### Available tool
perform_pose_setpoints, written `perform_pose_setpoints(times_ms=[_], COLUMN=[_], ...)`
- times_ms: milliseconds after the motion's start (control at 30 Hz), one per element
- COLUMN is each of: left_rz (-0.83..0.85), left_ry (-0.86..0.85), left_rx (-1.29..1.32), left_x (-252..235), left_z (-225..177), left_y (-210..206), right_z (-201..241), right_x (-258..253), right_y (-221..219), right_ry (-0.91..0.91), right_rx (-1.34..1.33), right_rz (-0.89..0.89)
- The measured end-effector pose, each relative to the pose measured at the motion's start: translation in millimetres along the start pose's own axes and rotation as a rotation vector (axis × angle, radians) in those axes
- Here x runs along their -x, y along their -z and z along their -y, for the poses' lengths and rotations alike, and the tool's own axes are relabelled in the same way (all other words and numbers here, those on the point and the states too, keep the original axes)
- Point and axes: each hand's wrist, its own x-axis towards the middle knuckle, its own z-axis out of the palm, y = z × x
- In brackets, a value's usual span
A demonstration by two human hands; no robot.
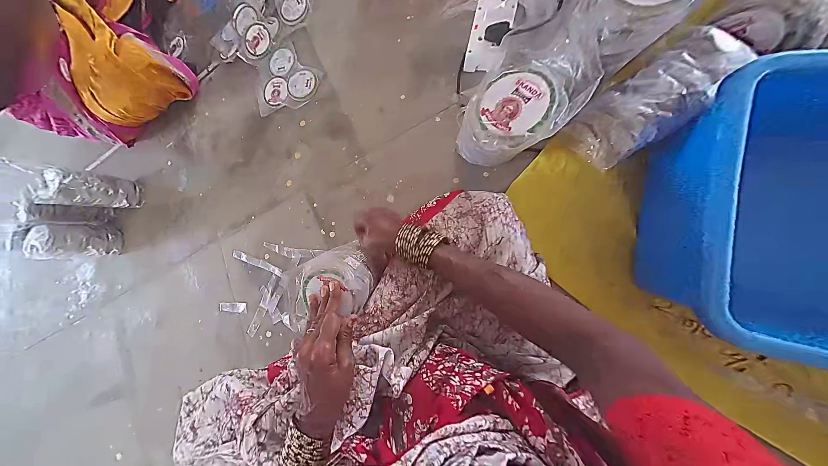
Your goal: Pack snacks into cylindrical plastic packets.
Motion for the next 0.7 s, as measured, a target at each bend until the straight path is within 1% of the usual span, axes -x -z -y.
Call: perform_pose_setpoints(times_ms=[33, 67, 167, 200, 300, 333, 400, 433, 467, 533, 567, 600, 667, 700], left_rz=[0.001, 0.004, 0.002, 0.001, 0.010, 0.011, 0.012, 0.009, 0.007, 0.009, 0.006, 0.007, 0.007, 0.004], left_ry=[0.000, 0.000, 0.012, 0.013, 0.010, 0.009, 0.013, 0.016, 0.020, 0.020, 0.018, 0.019, 0.025, 0.026], left_rx=[-0.007, -0.013, -0.014, -0.014, -0.028, -0.022, -0.007, -0.004, 0.001, -0.001, -0.006, -0.010, -0.007, -0.005], left_x=[-1, -3, -2, -1, 1, 1, 4, 5, 6, 7, 7, 6, 6, 7], left_z=[-1, -1, -1, -1, -2, -1, 0, 0, 0, -1, -2, -3, -2, -1], left_y=[1, 1, 0, 0, 1, 1, 1, 1, 1, 2, 1, 1, 1, 0], right_z=[0, -1, -7, -9, -9, -10, -16, -18, -19, -18, -17, -16, -16, -16], right_x=[0, -1, -7, -9, -7, -8, -15, -17, -17, -16, -18, -19, -19, -20], right_y=[-5, -6, 2, -1, -17, -14, -4, 0, 0, -12, -16, -14, -2, 1], right_ry=[-0.001, 0.007, -0.042, -0.038, -0.013, -0.015, -0.045, -0.068, -0.077, -0.059, -0.055, -0.057, -0.113, -0.140], right_rx=[0.029, 0.037, -0.056, -0.063, 0.004, -0.011, -0.122, -0.141, -0.127, -0.034, -0.009, -0.025, -0.107, -0.128], right_rz=[0.100, 0.098, -0.144, -0.173, 0.078, 0.057, -0.150, -0.200, -0.159, 0.106, 0.164, 0.130, -0.077, -0.148])
